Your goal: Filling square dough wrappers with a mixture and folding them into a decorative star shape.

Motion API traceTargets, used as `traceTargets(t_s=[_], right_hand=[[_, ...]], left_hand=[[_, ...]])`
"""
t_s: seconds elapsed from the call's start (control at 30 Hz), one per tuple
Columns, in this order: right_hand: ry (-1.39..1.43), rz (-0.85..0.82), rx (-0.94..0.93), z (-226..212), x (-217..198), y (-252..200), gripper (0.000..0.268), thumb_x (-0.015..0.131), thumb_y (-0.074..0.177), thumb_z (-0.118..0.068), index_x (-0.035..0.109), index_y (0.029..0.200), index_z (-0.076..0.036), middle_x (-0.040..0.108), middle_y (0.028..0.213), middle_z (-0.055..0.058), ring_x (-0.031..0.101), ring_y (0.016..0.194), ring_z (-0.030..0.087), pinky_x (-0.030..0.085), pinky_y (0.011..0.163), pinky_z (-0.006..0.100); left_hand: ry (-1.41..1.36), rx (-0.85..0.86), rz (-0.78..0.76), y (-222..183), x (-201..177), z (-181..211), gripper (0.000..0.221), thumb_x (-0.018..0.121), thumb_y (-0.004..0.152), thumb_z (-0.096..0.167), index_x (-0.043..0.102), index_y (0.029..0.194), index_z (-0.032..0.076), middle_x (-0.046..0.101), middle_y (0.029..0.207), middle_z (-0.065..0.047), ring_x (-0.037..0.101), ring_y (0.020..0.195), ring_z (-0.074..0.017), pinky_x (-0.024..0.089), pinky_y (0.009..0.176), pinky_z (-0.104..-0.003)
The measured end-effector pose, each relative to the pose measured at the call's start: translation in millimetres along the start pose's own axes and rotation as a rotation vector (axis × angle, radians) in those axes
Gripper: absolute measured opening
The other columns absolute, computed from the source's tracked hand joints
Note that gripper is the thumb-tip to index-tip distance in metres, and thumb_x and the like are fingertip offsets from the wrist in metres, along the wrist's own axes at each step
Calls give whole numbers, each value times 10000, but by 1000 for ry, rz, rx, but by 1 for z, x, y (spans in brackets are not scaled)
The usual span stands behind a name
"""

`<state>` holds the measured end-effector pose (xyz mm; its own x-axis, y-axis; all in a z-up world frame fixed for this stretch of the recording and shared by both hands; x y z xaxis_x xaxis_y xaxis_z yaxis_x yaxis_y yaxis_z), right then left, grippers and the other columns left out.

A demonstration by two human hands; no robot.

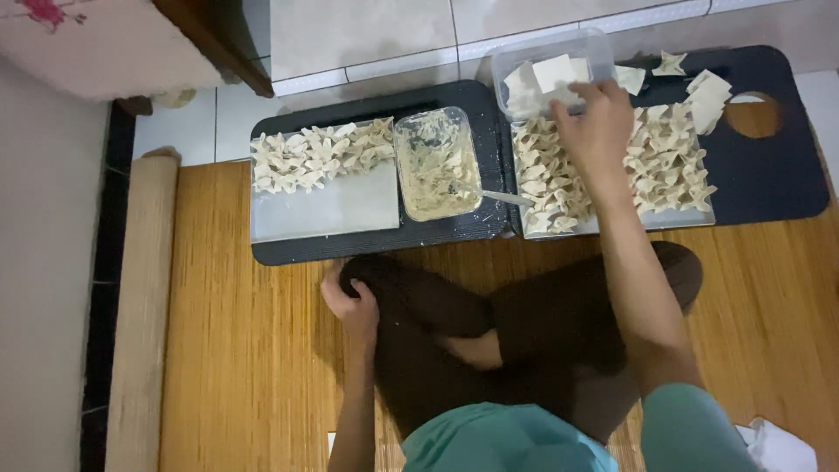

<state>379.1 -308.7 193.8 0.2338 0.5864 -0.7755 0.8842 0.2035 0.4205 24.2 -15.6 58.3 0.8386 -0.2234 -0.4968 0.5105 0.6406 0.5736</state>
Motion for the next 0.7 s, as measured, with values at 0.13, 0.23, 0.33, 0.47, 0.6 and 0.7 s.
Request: traceTargets(t_s=[0.13,0.23,0.33,0.47,0.6,0.7], right_hand=[[-141,-23,34,11,35,27,476,834,979,-459,772,1238,-64,680,1218,253,610,1111,386,512,887,506],[-216,-67,43,15,50,35,534,844,937,-506,765,1238,-72,687,1191,213,586,1128,382,511,893,501],[-227,-53,21,12,46,36,431,821,952,-381,779,1233,-57,705,1118,205,642,1027,371,556,792,490],[-65,-29,25,10,32,33,280,747,1023,-286,809,1144,-42,729,1075,221,673,941,374,561,712,510],[40,-10,-38,17,22,36,250,667,1091,-149,813,1059,51,786,943,208,734,728,333,591,568,417],[139,48,-42,36,26,39,211,646,1080,-98,785,1015,47,777,902,185,724,734,323,567,604,429]], left_hand=[[-20,-105,-26,-1,-4,4,301,506,950,-30,587,1241,-32,581,1154,-187,580,1075,-357,475,975,-461],[28,27,20,-1,-4,4,329,506,965,-57,571,1287,-48,595,1186,-204,588,1093,-368,481,984,-472],[29,20,16,1,-3,5,316,513,962,-73,569,1273,-63,591,1153,-215,593,1053,-368,510,933,-471],[26,69,49,-1,-2,-1,351,503,949,-88,554,1295,-71,590,1142,-223,581,1026,-370,499,922,-473],[15,42,38,3,-5,10,285,508,944,-95,569,1219,-54,584,1095,-199,583,988,-347,504,891,-455],[12,111,64,4,-4,10,251,474,960,-96,558,1195,-66,571,1079,-205,583,987,-355,520,901,-459]])
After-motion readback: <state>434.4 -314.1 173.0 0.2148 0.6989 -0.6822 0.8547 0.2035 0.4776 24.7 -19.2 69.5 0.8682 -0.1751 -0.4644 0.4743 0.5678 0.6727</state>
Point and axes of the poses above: each hand's wrist, its own y-axis towards the middle knuckle, its own x-axis out of the palm, z = x × y, the point moved 2 cm from there along y, towards the middle knuckle
